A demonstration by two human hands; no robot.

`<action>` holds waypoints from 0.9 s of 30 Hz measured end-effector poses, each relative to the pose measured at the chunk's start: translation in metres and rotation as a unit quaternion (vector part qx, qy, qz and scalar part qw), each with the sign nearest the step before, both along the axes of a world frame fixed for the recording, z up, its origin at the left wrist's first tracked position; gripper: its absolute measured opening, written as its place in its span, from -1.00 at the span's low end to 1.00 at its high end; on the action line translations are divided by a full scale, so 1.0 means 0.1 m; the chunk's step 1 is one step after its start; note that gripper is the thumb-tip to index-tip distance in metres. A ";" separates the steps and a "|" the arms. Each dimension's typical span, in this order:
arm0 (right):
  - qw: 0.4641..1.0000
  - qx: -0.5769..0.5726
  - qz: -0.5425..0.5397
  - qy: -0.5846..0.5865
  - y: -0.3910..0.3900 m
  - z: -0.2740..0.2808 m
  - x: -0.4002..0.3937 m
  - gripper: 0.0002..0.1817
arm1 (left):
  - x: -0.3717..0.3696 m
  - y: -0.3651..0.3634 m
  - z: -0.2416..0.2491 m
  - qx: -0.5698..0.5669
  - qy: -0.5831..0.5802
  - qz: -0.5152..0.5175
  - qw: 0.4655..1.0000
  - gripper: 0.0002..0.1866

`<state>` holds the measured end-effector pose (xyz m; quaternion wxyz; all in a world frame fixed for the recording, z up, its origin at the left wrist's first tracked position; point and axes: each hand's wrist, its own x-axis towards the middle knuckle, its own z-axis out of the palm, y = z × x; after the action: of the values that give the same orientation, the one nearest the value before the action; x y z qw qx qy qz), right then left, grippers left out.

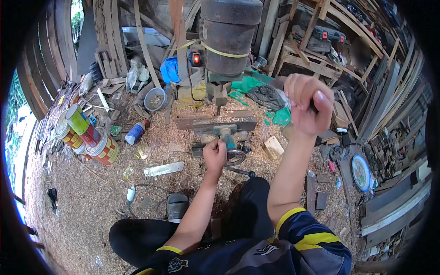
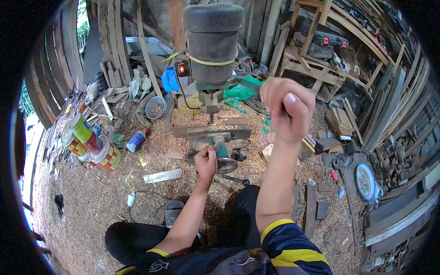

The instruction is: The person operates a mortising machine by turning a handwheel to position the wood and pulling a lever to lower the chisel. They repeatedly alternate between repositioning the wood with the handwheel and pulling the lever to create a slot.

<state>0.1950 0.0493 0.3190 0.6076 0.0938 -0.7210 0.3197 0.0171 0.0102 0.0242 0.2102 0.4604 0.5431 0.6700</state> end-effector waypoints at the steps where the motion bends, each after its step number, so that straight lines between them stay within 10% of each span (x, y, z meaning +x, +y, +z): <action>1: 1.000 -0.001 -0.001 0.001 -0.02 0.05 0.03 -0.66 | 0.00 -0.01 0.00 -0.001 0.001 -0.001 1.000 -0.66; 5: 0.989 -0.138 0.041 -0.046 -0.07 0.30 0.01 -0.65 | 0.00 0.03 0.00 0.006 0.002 0.005 1.000 -0.67; 7: 0.986 0.033 -0.128 -0.104 0.00 0.44 0.09 -0.64 | 0.00 0.03 0.00 0.009 0.004 0.004 1.000 -0.68; 11: 0.987 0.009 -0.044 -0.155 0.02 0.45 0.14 -0.65 | 0.00 0.02 -0.02 0.003 0.014 0.003 1.000 -0.67; 15: 0.993 0.038 0.103 -0.040 0.14 0.33 0.06 -0.28 | 0.00 0.06 -0.08 -0.002 -0.021 -0.010 1.000 -0.65; 27: 0.998 -0.004 -0.005 0.056 0.04 0.37 -0.10 -0.41 | 0.01 0.04 -0.08 -0.007 -0.015 -0.006 1.000 -0.69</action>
<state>0.1849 0.0534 0.3556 0.6487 0.1057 -0.6853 0.3136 0.0184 0.0141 0.0165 0.2251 0.4521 0.5416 0.6720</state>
